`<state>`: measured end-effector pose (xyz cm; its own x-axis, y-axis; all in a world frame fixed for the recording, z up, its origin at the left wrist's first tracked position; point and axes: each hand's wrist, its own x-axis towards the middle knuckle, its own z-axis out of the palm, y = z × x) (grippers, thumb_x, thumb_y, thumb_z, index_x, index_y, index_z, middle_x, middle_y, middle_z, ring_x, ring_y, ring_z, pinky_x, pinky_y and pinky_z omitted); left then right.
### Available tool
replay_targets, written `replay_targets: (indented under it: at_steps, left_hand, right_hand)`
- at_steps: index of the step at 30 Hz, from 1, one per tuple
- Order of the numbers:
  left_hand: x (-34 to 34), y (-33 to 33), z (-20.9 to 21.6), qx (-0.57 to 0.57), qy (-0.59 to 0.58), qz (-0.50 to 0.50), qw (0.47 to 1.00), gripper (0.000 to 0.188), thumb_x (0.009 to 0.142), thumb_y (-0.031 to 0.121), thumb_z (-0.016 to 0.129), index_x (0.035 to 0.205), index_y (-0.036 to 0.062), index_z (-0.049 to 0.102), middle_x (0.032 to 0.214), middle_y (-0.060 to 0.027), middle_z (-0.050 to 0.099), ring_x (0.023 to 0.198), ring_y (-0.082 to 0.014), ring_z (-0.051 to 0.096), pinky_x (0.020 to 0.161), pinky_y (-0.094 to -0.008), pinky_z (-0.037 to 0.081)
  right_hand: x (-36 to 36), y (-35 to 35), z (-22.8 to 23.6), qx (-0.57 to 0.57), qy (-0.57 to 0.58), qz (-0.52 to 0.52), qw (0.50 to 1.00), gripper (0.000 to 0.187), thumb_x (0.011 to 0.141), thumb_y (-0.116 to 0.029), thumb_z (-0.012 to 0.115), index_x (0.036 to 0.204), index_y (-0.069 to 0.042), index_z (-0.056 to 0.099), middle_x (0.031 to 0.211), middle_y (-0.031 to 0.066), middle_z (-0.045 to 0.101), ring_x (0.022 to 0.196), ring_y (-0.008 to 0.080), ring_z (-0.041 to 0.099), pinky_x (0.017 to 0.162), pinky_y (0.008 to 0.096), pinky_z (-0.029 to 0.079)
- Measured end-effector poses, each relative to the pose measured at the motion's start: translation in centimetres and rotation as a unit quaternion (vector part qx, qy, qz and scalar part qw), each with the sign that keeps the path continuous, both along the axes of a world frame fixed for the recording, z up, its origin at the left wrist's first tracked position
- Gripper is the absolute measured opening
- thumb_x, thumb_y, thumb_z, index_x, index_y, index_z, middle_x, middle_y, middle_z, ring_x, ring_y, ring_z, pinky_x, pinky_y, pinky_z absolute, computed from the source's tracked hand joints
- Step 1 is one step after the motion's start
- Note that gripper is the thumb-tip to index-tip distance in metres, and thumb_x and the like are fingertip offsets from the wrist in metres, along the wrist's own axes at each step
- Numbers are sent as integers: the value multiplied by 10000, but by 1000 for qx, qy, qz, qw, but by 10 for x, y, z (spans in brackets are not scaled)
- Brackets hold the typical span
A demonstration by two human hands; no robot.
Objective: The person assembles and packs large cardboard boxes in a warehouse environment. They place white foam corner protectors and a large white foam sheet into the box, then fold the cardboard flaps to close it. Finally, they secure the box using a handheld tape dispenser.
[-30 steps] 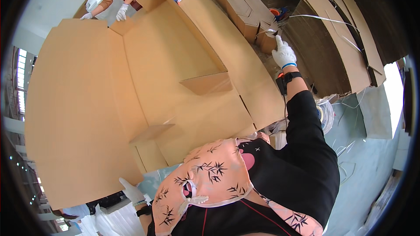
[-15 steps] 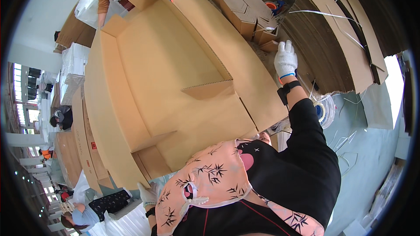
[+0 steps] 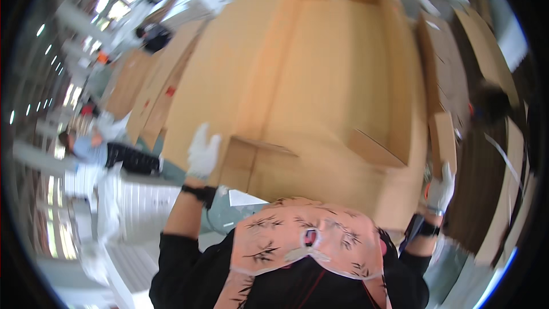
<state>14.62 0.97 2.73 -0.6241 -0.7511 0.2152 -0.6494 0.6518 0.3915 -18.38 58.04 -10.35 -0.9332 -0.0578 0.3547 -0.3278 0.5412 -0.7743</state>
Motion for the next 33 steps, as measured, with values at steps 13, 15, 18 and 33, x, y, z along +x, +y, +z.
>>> replay_targets:
  at_steps: [13,15,18,33]
  left_hand:
    - [-66,-5,-51,-47,-189,-102,976,771,947,487,494,1474,-34,281,1468,-312,308,1374,-478,287,1170,-539,209]
    - [-68,-7,-54,-68,-176,-108,976,761,933,477,519,1453,-36,308,1428,-304,349,1342,-468,322,1156,-545,227]
    - [-63,-6,-52,-77,-169,-110,976,756,931,470,526,1450,-37,312,1421,-313,348,1341,-474,316,1155,-543,226]
    - [-69,-7,-46,-11,-218,-117,969,795,957,477,485,1506,-38,232,1531,-370,211,1437,-521,192,1200,-534,131]
  right_hand:
    - [-119,-107,-73,-149,-349,216,899,453,1028,-309,506,1298,52,553,1207,152,628,1083,225,584,931,349,480]
    - [-121,-91,-52,-113,-278,152,942,457,1026,-301,509,1287,72,553,1201,166,627,1055,237,584,913,346,477]
    - [-91,-85,30,-144,-168,-20,975,498,1033,-318,500,1322,87,523,1277,192,593,1075,254,574,944,354,463]
    - [1,-202,157,244,-118,237,933,390,934,-207,533,1237,34,583,1116,244,662,1067,361,628,943,406,465]
